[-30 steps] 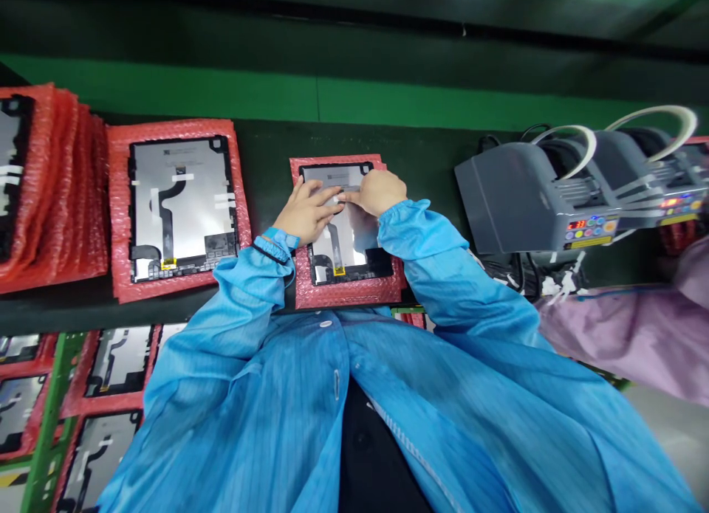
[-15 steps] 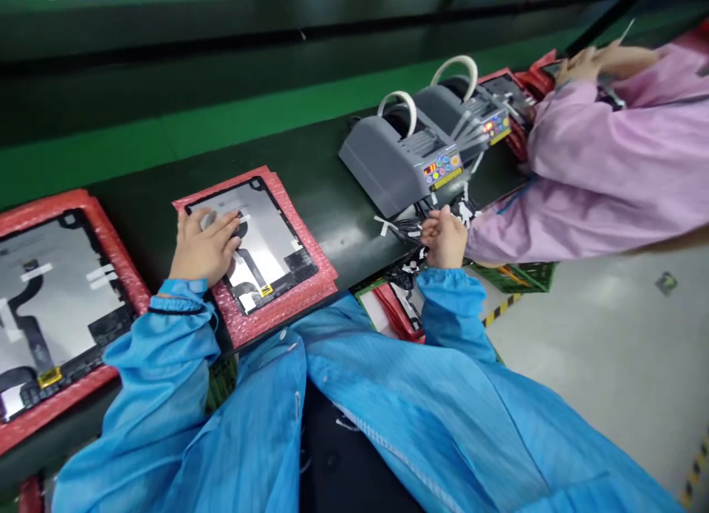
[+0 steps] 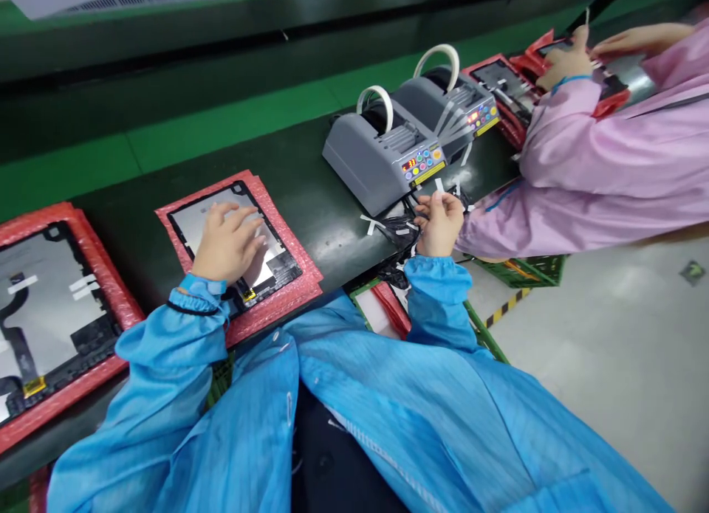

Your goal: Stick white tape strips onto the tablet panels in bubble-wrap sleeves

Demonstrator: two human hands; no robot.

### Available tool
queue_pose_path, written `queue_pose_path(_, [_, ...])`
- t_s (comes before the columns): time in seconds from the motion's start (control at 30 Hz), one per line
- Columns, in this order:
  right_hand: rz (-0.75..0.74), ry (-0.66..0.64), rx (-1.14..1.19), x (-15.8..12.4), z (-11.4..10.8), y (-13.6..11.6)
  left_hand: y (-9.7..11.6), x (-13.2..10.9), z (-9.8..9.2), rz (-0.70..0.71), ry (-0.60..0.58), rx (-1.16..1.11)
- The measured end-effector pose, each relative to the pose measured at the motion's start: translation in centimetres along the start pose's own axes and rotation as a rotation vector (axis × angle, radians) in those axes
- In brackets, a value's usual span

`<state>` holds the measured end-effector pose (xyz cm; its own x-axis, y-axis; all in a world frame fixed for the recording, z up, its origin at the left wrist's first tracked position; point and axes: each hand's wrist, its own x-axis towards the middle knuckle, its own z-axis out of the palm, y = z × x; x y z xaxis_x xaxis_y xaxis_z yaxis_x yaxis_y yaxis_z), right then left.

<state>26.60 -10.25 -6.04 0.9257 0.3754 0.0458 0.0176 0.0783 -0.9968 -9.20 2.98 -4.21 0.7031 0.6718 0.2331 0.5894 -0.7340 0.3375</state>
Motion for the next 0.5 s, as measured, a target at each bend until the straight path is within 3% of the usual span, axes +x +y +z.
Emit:
queue_pose_path(0.27, [-0.079, -0.006, -0.015, 1.8, 0.6, 1.4, 0.6, 0.9, 1.3, 0.091, 0.065, -0.044])
queue_pose_path(0.4, [-0.285, 0.018, -0.096, 1.5, -0.1, 1.3, 0.9, 1.1, 1.6, 0.085, 0.102, -0.089])
queue_pose_path(0.5, [-0.457, -0.03, -0.18, -1.1, -0.6, -0.4, 2.0, 1.3, 1.3, 0.064, 0.113, -0.156])
